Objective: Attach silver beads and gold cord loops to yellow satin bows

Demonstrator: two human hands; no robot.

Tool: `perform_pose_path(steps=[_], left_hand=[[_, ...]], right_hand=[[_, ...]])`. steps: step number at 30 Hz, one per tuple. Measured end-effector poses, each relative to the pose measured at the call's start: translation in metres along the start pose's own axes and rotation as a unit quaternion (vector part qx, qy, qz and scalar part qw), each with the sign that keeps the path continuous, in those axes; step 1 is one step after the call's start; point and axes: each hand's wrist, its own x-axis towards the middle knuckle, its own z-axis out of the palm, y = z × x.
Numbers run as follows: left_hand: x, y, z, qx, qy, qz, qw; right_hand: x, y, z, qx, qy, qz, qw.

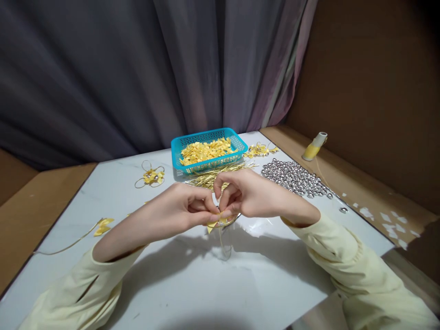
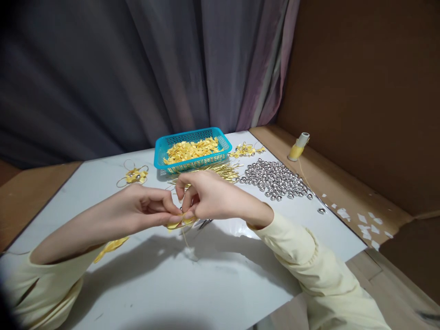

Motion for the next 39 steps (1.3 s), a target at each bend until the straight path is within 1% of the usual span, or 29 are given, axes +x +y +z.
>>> perform_pose_path(steps=[4, 7, 14, 17, 20, 24, 26, 29, 30, 32, 35, 39], left_hand=[[0.002, 0.001, -0.001, -0.06, -0.008, -0.029, 0.998], [0.003, 0.001, -0.002, -0.09, -0.014, -0.036, 0.995], [0.004, -0.001, -0.004, -0.078, -0.021, -0.037, 0.996], [0.005, -0.003, -0.003, -0.051, -0.005, -0.031, 0.998], [0.005, -0.005, -0.001, -0.023, 0.028, -0.032, 0.999], [0.004, -0.003, 0.002, -0.009, 0.073, -0.024, 0.997], [0.003, -0.002, 0.002, -0.012, 0.095, -0.014, 0.995], [0.002, -0.001, 0.003, -0.012, 0.125, -0.001, 0.992], [0.002, -0.001, 0.003, -0.011, 0.131, 0.005, 0.991], [0.003, -0.001, 0.005, -0.003, 0.142, 0.019, 0.99], [0.003, 0.0, 0.01, 0.037, 0.17, 0.051, 0.984], [0.001, -0.002, 0.018, 0.116, 0.208, 0.1, 0.966]], right_hand=[[-0.002, 0.001, -0.001, -0.021, 0.007, -0.016, 1.0], [-0.004, 0.001, -0.002, -0.028, 0.011, -0.02, 0.999], [-0.004, 0.003, -0.001, -0.043, 0.019, -0.022, 0.999], [-0.002, 0.005, 0.0, -0.068, 0.029, -0.027, 0.997], [-0.002, 0.005, 0.004, -0.117, 0.072, -0.041, 0.99], [-0.008, 0.0, 0.015, -0.223, 0.156, -0.055, 0.961], [-0.013, -0.001, 0.023, -0.259, 0.179, -0.045, 0.948], [-0.02, 0.002, 0.035, -0.274, 0.223, -0.014, 0.936], [-0.021, 0.004, 0.038, -0.266, 0.234, 0.001, 0.935], [-0.022, 0.007, 0.043, -0.224, 0.234, 0.029, 0.946], [-0.02, 0.011, 0.044, -0.113, 0.208, 0.078, 0.968], [-0.015, 0.02, 0.039, 0.039, 0.17, 0.128, 0.976]])
